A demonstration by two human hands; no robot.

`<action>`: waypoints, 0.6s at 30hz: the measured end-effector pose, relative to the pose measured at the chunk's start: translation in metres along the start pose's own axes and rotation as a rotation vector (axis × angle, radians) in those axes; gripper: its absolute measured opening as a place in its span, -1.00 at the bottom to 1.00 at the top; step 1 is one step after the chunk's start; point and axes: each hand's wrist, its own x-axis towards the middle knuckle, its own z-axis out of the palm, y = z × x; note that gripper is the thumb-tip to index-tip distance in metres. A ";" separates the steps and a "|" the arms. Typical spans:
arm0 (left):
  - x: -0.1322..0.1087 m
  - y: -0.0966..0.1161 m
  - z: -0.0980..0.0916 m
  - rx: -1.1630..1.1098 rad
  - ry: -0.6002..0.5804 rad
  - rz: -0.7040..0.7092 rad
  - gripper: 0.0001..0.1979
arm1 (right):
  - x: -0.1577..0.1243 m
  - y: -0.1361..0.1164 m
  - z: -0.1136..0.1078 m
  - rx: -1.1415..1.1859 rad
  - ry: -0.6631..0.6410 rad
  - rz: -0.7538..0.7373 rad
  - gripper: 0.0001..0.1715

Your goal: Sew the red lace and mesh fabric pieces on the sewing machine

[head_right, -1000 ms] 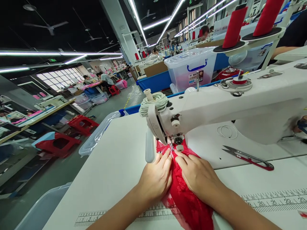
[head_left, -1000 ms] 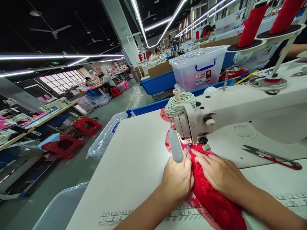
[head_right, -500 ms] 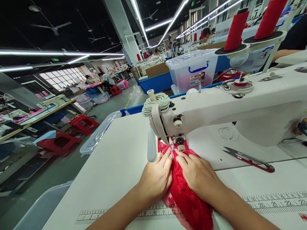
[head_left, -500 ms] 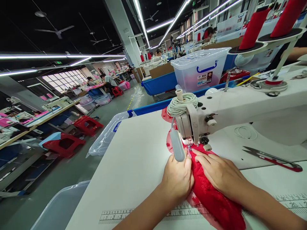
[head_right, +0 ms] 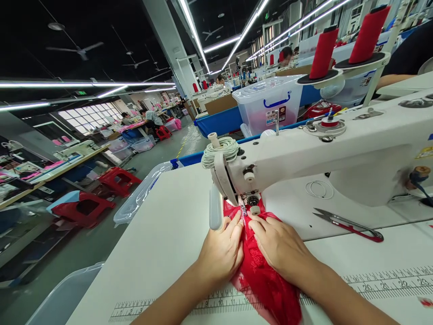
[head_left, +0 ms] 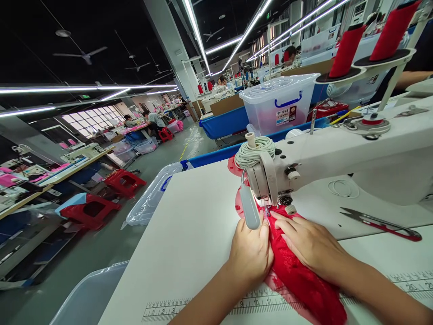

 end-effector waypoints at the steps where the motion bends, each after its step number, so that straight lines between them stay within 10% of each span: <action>1: 0.000 0.000 0.000 -0.005 0.014 0.001 -0.69 | 0.000 0.001 0.001 0.006 0.001 -0.002 -0.55; 10: -0.004 -0.008 -0.001 -0.184 -0.050 0.207 -0.82 | -0.012 0.001 0.005 0.057 0.082 -0.070 -0.52; 18: -0.008 -0.008 -0.005 -0.191 -0.081 0.177 -0.49 | -0.013 0.004 -0.011 0.025 0.147 -0.143 -0.56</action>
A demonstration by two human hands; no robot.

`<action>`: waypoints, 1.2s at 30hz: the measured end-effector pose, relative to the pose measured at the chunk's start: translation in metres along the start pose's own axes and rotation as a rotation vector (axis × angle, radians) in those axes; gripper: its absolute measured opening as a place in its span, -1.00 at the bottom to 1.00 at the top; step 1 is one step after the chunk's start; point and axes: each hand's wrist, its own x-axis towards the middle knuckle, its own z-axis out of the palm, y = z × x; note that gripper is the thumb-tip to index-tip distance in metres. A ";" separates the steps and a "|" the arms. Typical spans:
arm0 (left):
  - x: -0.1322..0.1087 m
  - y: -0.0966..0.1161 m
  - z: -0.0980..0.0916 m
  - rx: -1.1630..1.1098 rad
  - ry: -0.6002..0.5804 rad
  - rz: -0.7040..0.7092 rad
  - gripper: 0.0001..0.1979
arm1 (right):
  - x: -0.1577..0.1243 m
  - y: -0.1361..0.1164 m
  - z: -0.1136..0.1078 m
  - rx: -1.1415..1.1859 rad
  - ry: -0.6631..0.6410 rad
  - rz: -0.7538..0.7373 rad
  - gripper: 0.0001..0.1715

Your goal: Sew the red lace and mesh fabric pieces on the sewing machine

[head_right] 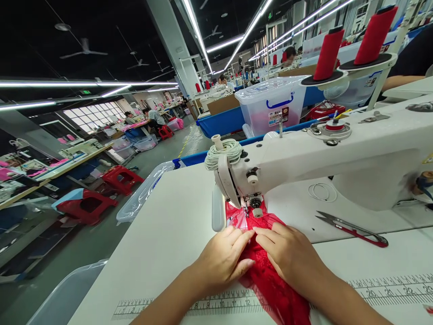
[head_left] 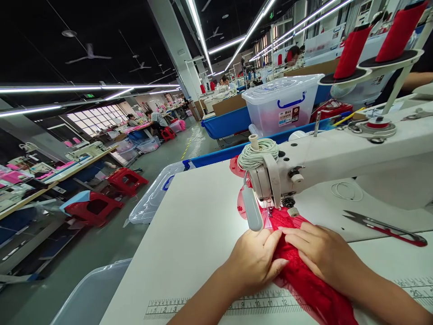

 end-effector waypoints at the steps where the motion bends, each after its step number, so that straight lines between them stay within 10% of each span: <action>1: -0.001 0.001 0.000 0.015 0.004 0.008 -0.42 | 0.000 0.000 -0.001 -0.009 0.019 -0.006 -0.56; 9: -0.007 0.007 0.006 0.148 0.078 0.001 -0.16 | -0.001 0.002 0.000 -0.053 0.007 -0.019 -0.59; 36: -0.002 -0.003 0.012 0.254 0.155 -0.051 -0.27 | 0.007 0.012 0.008 0.011 -0.087 0.065 -0.54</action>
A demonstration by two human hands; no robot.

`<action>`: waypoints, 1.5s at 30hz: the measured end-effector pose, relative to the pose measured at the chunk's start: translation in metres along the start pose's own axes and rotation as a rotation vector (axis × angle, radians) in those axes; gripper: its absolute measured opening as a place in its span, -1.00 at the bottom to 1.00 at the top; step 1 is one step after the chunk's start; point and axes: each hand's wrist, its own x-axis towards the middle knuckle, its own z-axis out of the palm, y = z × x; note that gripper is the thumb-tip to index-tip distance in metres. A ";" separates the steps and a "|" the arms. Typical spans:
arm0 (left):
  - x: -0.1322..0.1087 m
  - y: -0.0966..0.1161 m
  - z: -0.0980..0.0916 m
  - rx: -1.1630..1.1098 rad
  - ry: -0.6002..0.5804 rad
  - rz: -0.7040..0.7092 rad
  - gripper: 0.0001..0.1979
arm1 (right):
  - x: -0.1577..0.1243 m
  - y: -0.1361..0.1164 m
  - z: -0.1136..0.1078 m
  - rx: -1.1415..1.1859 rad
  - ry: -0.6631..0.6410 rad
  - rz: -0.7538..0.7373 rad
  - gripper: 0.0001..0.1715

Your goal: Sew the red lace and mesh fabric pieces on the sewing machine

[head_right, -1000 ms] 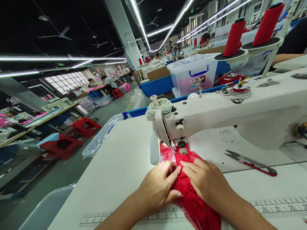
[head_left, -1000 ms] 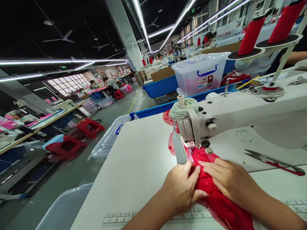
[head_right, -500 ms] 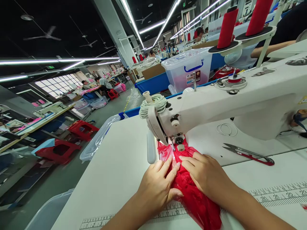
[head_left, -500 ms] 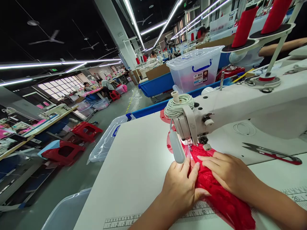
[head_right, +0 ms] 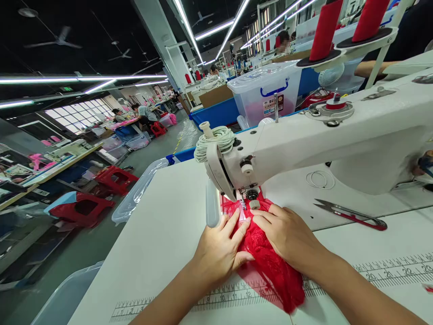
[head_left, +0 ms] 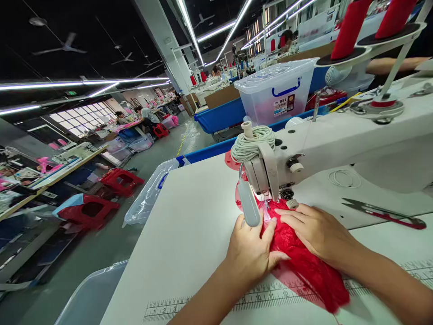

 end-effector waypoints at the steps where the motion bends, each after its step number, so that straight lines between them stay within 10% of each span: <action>1: 0.001 -0.001 0.000 -0.005 0.008 0.001 -0.26 | 0.001 0.000 -0.001 0.015 -0.009 0.002 -0.57; 9: 0.008 -0.004 -0.002 -0.181 -0.021 0.176 -0.26 | -0.003 0.002 -0.006 0.079 0.011 -0.054 -0.58; 20: 0.002 0.002 -0.009 -0.182 -0.094 0.059 -0.51 | -0.006 -0.003 -0.010 0.086 0.125 -0.033 -0.59; 45: -0.001 0.003 0.000 -0.024 0.069 0.009 -0.28 | -0.001 0.001 -0.007 -0.026 0.119 -0.027 -0.64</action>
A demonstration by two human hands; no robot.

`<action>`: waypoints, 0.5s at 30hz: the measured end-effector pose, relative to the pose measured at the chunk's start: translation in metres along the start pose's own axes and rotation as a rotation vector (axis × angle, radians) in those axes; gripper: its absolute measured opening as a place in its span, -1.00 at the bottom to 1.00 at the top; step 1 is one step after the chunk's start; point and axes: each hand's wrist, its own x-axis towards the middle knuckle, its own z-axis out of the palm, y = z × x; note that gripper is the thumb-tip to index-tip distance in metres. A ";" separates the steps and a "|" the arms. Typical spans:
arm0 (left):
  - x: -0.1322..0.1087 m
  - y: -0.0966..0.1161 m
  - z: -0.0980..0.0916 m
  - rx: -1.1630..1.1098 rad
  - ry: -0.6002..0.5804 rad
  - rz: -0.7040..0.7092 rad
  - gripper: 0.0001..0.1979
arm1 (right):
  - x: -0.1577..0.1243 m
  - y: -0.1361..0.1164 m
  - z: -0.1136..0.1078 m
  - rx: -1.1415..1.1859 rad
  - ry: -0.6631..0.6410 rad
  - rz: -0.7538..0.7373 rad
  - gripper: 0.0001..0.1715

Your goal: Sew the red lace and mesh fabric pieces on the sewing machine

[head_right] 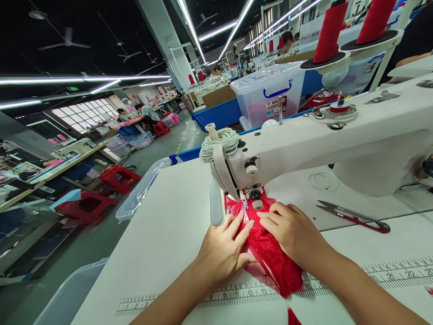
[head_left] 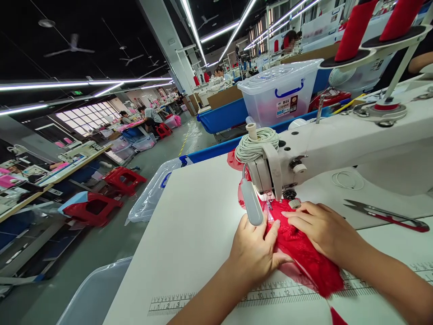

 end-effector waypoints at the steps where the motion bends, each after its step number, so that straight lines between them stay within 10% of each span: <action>1: 0.001 -0.001 0.000 0.005 -0.006 0.003 -0.29 | 0.001 0.000 0.000 -0.005 -0.006 0.005 -0.66; 15: 0.008 -0.011 -0.005 -0.160 -0.065 0.112 -0.25 | -0.004 0.004 0.006 0.045 -0.099 -0.038 -0.51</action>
